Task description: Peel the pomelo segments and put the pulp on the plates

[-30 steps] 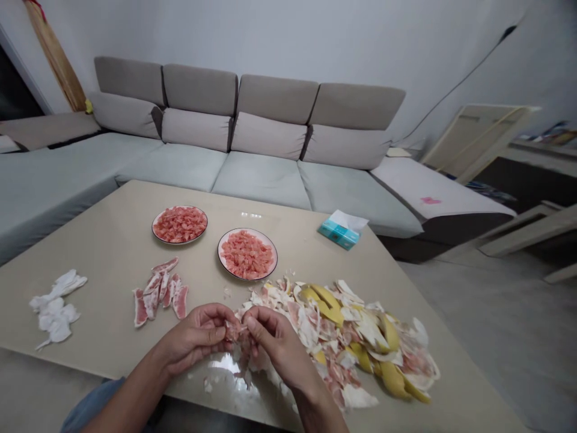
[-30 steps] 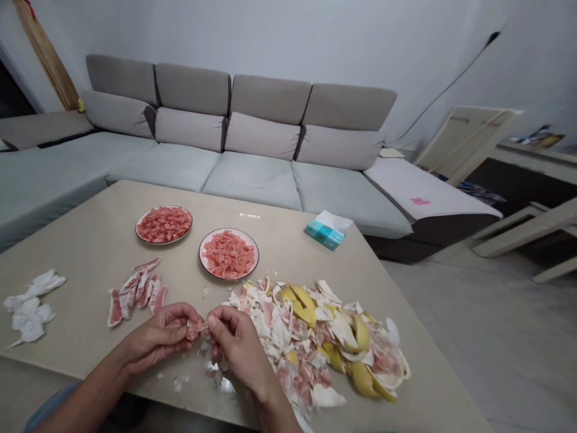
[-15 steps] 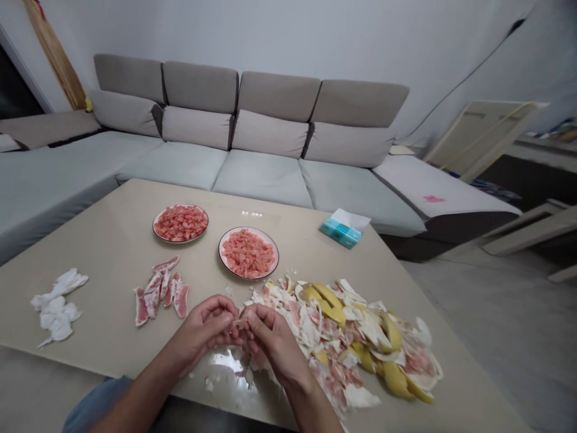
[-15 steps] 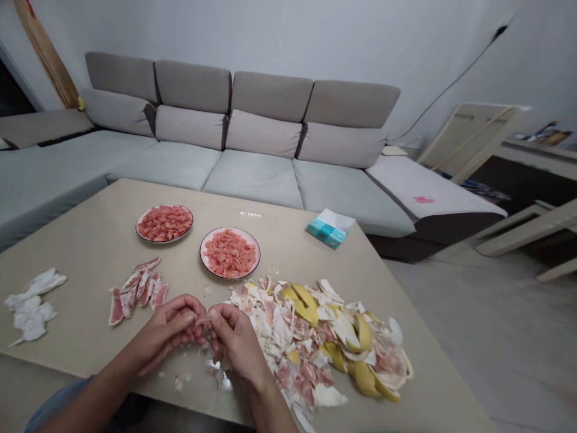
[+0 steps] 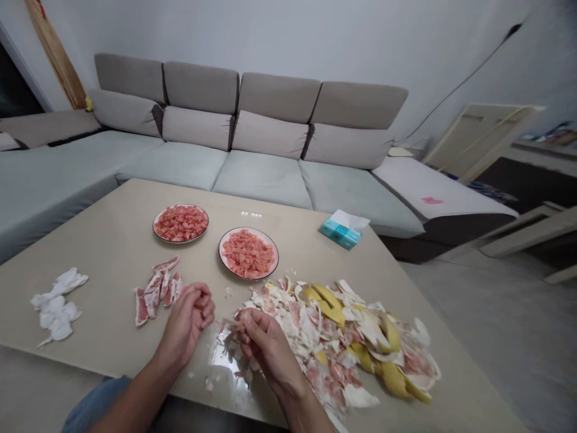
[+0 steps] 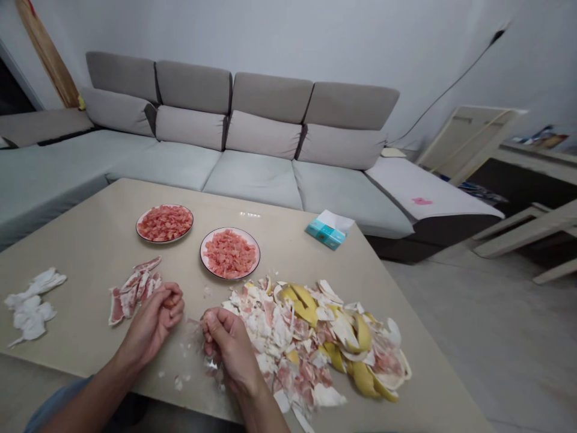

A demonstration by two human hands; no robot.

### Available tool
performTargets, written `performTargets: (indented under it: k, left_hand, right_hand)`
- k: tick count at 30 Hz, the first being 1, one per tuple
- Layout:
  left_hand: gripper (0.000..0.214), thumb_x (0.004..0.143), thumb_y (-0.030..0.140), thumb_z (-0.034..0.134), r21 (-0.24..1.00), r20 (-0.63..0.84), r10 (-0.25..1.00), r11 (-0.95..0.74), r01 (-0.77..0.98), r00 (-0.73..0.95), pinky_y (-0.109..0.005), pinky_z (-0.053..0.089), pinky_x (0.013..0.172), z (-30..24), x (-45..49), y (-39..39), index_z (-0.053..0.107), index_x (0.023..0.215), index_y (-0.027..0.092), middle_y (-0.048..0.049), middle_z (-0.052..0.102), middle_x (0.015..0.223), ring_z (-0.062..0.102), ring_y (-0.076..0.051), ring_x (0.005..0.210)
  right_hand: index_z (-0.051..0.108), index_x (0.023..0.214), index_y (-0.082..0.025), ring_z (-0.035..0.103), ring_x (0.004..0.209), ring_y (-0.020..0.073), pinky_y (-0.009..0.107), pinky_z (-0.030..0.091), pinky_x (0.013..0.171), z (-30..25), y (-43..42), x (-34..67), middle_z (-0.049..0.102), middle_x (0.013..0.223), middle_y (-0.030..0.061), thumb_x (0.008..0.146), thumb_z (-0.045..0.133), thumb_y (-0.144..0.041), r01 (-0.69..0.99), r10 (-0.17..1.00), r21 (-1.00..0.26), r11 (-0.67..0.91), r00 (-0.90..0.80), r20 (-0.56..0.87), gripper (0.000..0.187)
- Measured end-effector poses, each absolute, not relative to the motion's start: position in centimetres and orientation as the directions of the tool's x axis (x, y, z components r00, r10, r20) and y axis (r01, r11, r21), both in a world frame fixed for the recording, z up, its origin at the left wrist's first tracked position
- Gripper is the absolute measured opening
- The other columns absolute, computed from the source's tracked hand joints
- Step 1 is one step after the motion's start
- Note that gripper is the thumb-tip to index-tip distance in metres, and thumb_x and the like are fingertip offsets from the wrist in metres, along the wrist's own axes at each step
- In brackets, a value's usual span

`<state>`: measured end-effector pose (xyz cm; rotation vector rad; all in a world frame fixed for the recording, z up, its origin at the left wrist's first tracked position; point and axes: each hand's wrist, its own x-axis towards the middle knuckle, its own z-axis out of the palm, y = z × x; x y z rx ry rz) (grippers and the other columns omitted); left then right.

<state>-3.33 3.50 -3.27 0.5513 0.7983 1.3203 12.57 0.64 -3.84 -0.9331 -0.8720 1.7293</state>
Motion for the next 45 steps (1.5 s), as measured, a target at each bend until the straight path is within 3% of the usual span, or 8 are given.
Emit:
performTargets:
  k: [4, 9, 17, 26, 29, 33, 40, 45]
  left_hand:
    - [0.021, 0.083, 0.037, 0.060, 0.802, -0.220, 0.970, 0.242, -0.546, 0.107, -0.015, 0.027, 0.038, -3.2, -3.7, 3.3, 0.055, 0.076, 0.017, 0.0064, 0.041, 0.060, 0.038, -0.005, 0.045]
    - [0.036, 0.079, 0.047, 0.062, 0.933, -0.284, 0.885, 0.344, -0.109, 0.370, -0.017, 0.021, 0.036, -3.3, -2.4, 2.2, 0.054, 0.064, 0.016, 0.0094, 0.037, 0.040, 0.028, -0.004, 0.034]
    - [0.023, 0.075, 0.035, 0.069, 0.989, -0.146, 0.952, 0.143, 0.030, 0.270, -0.022, 0.047, 0.066, -3.4, -2.4, 2.4, 0.068, 0.086, 0.014, -0.0032, 0.067, 0.079, 0.061, -0.015, 0.072]
    - [0.017, 0.079, 0.031, 0.064, 0.987, -0.150, 0.926, 0.163, -0.010, 0.347, -0.020, 0.044, 0.056, -3.2, -2.3, 2.2, 0.067, 0.078, 0.014, -0.0018, 0.068, 0.068, 0.059, -0.012, 0.058]
    - [0.021, 0.079, 0.034, 0.063, 0.975, -0.197, 0.910, 0.221, -0.025, 0.366, -0.017, 0.028, 0.039, -3.0, -2.3, 2.2, 0.066, 0.079, 0.013, -0.0003, 0.066, 0.064, 0.041, -0.005, 0.039]
    - [0.021, 0.080, 0.034, 0.062, 0.954, -0.213, 0.891, 0.278, -0.109, 0.402, -0.017, 0.017, 0.037, -2.6, -2.3, 2.1, 0.063, 0.078, 0.013, -0.0011, 0.065, 0.067, 0.032, 0.000, 0.035]
    - [0.019, 0.084, 0.032, 0.059, 0.907, -0.225, 0.867, 0.353, -0.231, 0.445, -0.018, 0.012, 0.036, -2.6, -2.5, 2.1, 0.063, 0.083, 0.013, -0.0011, 0.064, 0.071, 0.028, 0.001, 0.035]
    - [0.025, 0.085, 0.036, 0.057, 0.897, -0.247, 0.863, 0.375, -0.233, 0.441, -0.019, 0.009, 0.035, -3.0, -2.7, 2.3, 0.066, 0.091, 0.013, -0.0044, 0.066, 0.078, 0.024, 0.001, 0.035]
  right_hand:
    - [0.057, 0.071, -0.017, 0.037, 0.043, 0.0069, 0.020, 0.026, 0.041, -3.9, 0.4, 12.7, 0.046, 0.054, -0.0054, 0.078, 0.066, -0.051, -0.340, 0.974, -0.913, -0.225, -0.080, -0.211, 0.035]
    - [0.064, 0.077, -0.017, 0.051, 0.063, 0.0140, 0.024, 0.040, 0.059, -3.5, 0.4, 12.6, 0.059, 0.068, 0.0001, 0.080, 0.064, -0.044, -0.055, 0.973, -0.998, -0.028, 0.226, -0.039, 0.028]
    - [0.064, 0.076, -0.017, 0.048, 0.061, 0.0135, 0.023, 0.038, 0.057, -4.2, 0.0, 11.5, 0.056, 0.064, -0.0007, 0.085, 0.059, -0.043, -0.019, 0.995, -1.000, -0.023, 0.101, -0.025, 0.028]
    - [0.053, 0.070, -0.018, 0.036, 0.052, 0.0091, 0.022, 0.030, 0.050, -5.2, 0.0, 11.0, 0.046, 0.060, -0.0044, 0.087, 0.055, -0.046, -0.225, 0.996, -0.971, -0.085, -0.028, -0.080, 0.033]
    - [0.052, 0.072, -0.018, 0.035, 0.051, 0.0093, 0.022, 0.029, 0.050, -5.2, -0.1, 11.0, 0.046, 0.058, -0.0048, 0.088, 0.054, -0.048, -0.247, 0.995, -0.964, -0.096, -0.034, -0.090, 0.033]
    - [0.053, 0.074, -0.018, 0.036, 0.052, 0.0096, 0.023, 0.030, 0.051, -5.2, -0.2, 11.2, 0.048, 0.060, -0.0039, 0.088, 0.053, -0.049, -0.234, 0.996, -0.968, -0.094, -0.020, -0.092, 0.034]
    - [0.055, 0.076, -0.019, 0.043, 0.053, 0.0123, 0.023, 0.036, 0.052, -4.9, 0.0, 12.2, 0.049, 0.059, -0.0037, 0.086, 0.053, -0.051, -0.119, 0.992, -0.992, -0.042, 0.109, -0.055, 0.034]
    - [0.063, 0.088, -0.018, 0.057, 0.076, 0.0184, 0.028, 0.044, 0.070, -4.8, 0.2, 15.1, 0.064, 0.084, 0.0039, 0.085, 0.057, -0.037, 0.289, 0.919, -0.954, 0.078, 0.350, 0.181, 0.020]
